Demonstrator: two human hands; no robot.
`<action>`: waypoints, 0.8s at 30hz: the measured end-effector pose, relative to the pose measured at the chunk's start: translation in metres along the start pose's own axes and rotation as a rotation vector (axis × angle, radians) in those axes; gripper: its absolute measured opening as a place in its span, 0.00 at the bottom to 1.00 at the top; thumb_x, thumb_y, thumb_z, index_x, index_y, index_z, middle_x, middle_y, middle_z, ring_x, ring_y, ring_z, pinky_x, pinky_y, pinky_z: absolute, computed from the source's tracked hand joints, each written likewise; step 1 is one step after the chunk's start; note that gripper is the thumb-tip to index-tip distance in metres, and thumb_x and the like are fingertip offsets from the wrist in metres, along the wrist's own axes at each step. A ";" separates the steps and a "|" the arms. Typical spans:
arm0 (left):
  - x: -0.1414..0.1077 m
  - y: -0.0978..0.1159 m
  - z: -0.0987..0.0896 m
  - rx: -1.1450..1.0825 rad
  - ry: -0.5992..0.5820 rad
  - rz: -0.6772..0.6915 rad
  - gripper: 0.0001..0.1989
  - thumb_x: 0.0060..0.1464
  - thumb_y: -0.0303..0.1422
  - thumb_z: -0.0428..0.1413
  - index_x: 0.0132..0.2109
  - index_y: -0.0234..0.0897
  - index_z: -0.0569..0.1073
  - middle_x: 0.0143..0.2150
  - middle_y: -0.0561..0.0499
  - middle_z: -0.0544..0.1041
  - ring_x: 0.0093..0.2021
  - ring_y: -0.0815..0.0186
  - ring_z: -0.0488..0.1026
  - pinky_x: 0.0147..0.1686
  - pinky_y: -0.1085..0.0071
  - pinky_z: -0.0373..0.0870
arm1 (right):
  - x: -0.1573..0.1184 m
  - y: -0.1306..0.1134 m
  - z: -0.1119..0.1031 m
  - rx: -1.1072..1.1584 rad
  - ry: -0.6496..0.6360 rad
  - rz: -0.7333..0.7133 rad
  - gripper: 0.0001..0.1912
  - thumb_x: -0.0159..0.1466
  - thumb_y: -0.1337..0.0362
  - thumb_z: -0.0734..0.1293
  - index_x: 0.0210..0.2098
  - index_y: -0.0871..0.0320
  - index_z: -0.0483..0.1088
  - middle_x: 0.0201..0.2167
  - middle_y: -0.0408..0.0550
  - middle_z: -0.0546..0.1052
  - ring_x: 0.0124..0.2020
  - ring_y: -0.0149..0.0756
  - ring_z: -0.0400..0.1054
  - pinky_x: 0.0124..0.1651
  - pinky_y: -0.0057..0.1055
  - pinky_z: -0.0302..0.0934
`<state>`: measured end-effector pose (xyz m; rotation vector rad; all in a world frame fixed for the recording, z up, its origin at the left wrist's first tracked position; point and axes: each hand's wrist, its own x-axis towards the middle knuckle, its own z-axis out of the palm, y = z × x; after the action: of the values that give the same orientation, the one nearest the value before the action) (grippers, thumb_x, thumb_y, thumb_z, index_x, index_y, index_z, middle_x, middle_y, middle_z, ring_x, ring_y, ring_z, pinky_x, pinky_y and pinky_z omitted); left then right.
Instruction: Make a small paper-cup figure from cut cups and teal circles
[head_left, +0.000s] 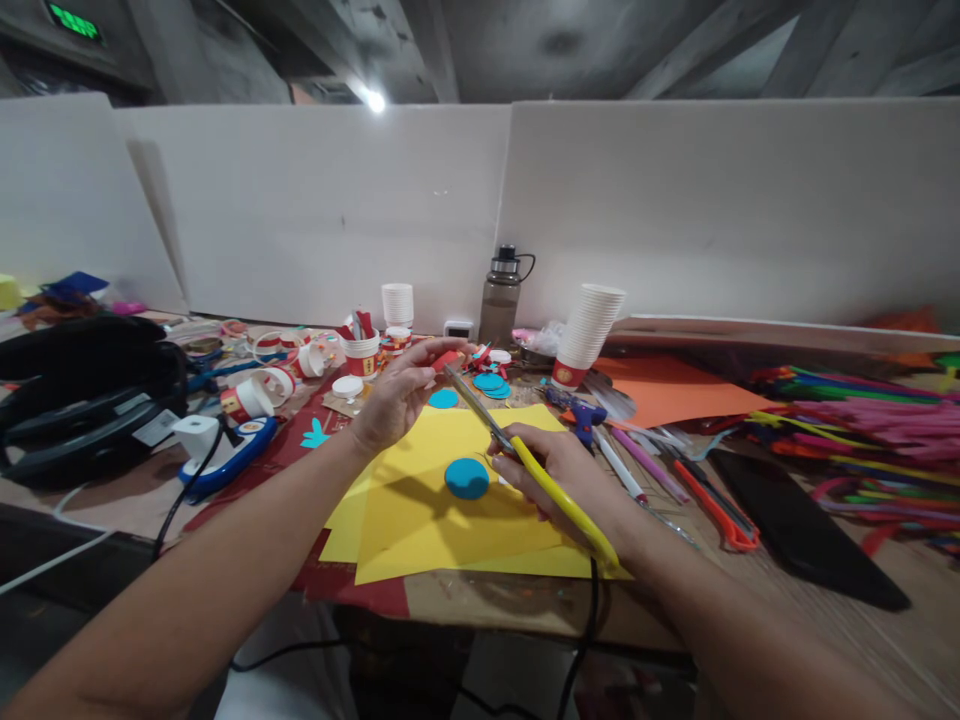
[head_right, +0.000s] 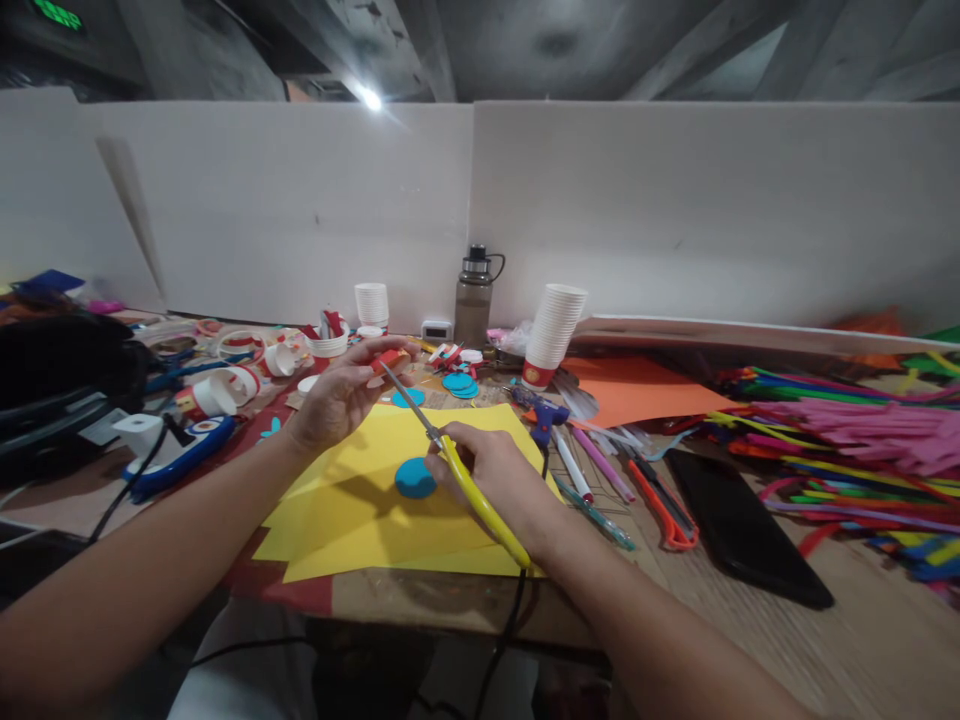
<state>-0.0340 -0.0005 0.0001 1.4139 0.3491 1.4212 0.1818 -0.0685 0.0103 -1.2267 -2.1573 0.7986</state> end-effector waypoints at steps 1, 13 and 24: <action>0.000 -0.001 0.000 -0.003 0.007 -0.003 0.20 0.51 0.27 0.52 0.51 0.36 0.76 0.55 0.43 0.75 0.55 0.57 0.71 0.55 0.60 0.67 | 0.000 -0.002 0.000 0.007 0.000 0.018 0.12 0.64 0.56 0.62 0.35 0.57 0.70 0.20 0.38 0.65 0.20 0.25 0.56 0.22 0.23 0.49; 0.002 -0.004 -0.003 0.040 0.011 0.002 0.20 0.50 0.27 0.53 0.50 0.37 0.77 0.56 0.44 0.75 0.58 0.55 0.69 0.55 0.58 0.67 | -0.003 -0.010 -0.002 -0.017 0.000 0.041 0.12 0.64 0.57 0.61 0.31 0.58 0.68 0.18 0.38 0.64 0.18 0.23 0.55 0.20 0.22 0.49; 0.002 -0.003 0.000 0.064 0.019 0.003 0.19 0.49 0.28 0.54 0.49 0.37 0.78 0.54 0.44 0.76 0.56 0.54 0.70 0.55 0.56 0.66 | -0.003 -0.011 -0.003 -0.052 0.011 0.013 0.12 0.64 0.57 0.61 0.30 0.57 0.69 0.18 0.39 0.64 0.20 0.25 0.56 0.23 0.24 0.48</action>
<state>-0.0318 0.0022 -0.0013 1.4546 0.4079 1.4376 0.1791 -0.0754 0.0196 -1.2689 -2.1758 0.7430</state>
